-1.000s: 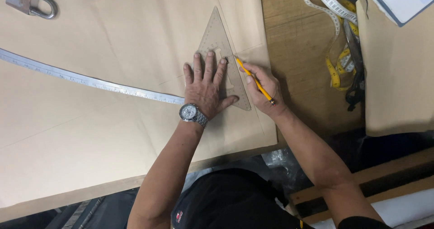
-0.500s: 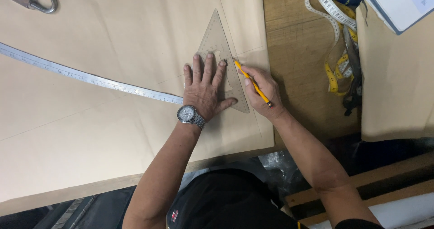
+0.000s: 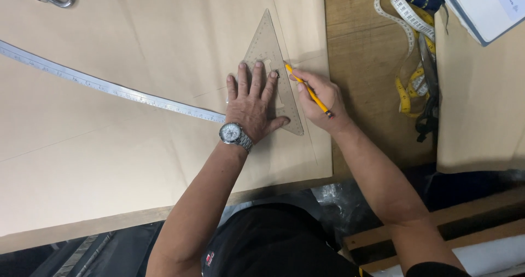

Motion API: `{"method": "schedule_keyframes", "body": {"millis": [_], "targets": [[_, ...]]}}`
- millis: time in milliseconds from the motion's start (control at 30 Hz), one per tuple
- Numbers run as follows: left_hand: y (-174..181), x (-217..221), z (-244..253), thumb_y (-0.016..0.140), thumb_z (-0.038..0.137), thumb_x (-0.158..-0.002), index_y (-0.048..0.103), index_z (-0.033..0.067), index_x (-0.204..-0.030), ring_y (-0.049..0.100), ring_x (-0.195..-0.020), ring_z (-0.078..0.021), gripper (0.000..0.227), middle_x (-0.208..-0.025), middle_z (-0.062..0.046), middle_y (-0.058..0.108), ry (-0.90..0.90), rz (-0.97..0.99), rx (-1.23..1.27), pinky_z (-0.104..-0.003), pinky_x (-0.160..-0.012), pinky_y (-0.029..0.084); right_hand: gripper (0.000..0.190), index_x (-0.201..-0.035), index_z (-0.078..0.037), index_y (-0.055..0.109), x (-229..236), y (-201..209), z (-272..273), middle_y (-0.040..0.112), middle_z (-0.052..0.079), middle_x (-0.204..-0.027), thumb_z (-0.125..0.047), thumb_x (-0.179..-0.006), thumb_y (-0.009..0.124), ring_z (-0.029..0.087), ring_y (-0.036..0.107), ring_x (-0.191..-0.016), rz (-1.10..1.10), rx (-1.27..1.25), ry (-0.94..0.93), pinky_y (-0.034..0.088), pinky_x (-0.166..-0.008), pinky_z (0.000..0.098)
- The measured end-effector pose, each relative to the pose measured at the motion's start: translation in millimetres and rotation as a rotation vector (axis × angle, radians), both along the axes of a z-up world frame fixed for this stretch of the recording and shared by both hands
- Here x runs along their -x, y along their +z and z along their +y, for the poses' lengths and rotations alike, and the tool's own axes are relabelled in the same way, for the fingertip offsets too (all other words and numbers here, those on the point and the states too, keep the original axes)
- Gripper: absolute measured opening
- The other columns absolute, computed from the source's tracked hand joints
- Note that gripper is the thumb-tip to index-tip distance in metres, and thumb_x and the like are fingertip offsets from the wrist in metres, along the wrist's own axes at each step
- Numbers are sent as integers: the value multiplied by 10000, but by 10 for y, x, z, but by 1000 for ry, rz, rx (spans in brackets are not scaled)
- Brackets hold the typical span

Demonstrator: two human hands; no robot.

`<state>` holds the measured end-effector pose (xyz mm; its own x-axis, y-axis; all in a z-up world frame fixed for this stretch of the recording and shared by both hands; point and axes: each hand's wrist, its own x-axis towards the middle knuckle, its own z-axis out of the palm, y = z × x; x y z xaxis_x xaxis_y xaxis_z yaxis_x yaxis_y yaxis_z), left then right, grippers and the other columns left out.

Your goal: The person measures and marks a large piece of beige fabric on a table using a yellow ruler, a set square, a metal ruler, and a flexible measuring tape. They draw straight lines and make marks with a pencil to outline a pattern.

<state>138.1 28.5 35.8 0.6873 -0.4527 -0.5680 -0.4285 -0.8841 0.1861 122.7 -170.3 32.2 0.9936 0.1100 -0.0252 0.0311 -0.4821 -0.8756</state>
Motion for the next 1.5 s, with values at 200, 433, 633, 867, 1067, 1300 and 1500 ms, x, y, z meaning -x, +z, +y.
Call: {"method": "schedule_keyframes", "body": {"millis": [200,433,633,867,1067,1300,1500], "targets": [[45,2,-14,576,863,-800,105,199,-1657,29,-1527,-515,1183,-1697,-193,46,-1,-58,20,-680,-1214,122,208,-1061,-89,759,-130,952,-422,729,178,-971,-157,-956,592,313,678,-953,349,62,68,521,-850,460],[-95,92,169,583,777,-869,189,185,-1641,203,-1528,-452,1049,-1669,-173,204,17,-256,133,-594,-1231,224,403,-1409,-210,589,297,337,-183,714,187,-1269,-266,-1029,467,444,664,-1169,578,569,166,519,-963,608],[-348,331,1284,531,232,-963,330,117,-1593,273,-1509,-436,671,-1613,-175,364,90,-288,143,-547,-1235,215,758,-1643,-123,241,380,534,544,673,266,-1283,-421,-1002,514,441,698,-1139,558,714,200,567,-934,576],[-613,177,2464,396,140,-989,333,121,-1561,333,-1459,-389,576,-1549,-150,376,-134,-289,3,-533,-1213,257,830,-1628,-88,166,25,518,1030,757,234,-1128,-597,-1014,394,413,761,-1036,657,839,132,565,-885,594],[-538,94,2681,426,180,-996,592,157,-1147,515,-1159,-267,225,-1147,-50,497,-309,-258,83,-444,-1048,391,805,-1634,-55,136,-733,140,1765,711,310,-1175,-495,-1034,442,466,685,-1159,692,692,-135,530,-932,577],[-481,160,2770,379,232,-1020,471,135,-1239,540,-1117,-288,256,-1127,-72,543,-343,-65,46,-462,-996,386,575,-1500,-8,474,-1466,-372,2377,672,264,-1233,-357,-1044,496,428,613,-1233,297,172,-346,484,-1011,550],[-313,-14,2971,484,154,-978,560,152,-1181,625,-1076,-295,216,-1114,-76,605,-364,-83,235,-423,-863,498,403,-1370,-78,630,-688,386,2415,772,108,-1053,-286,-1071,456,307,708,-1091,325,193,-433,547,-932,466]]}}
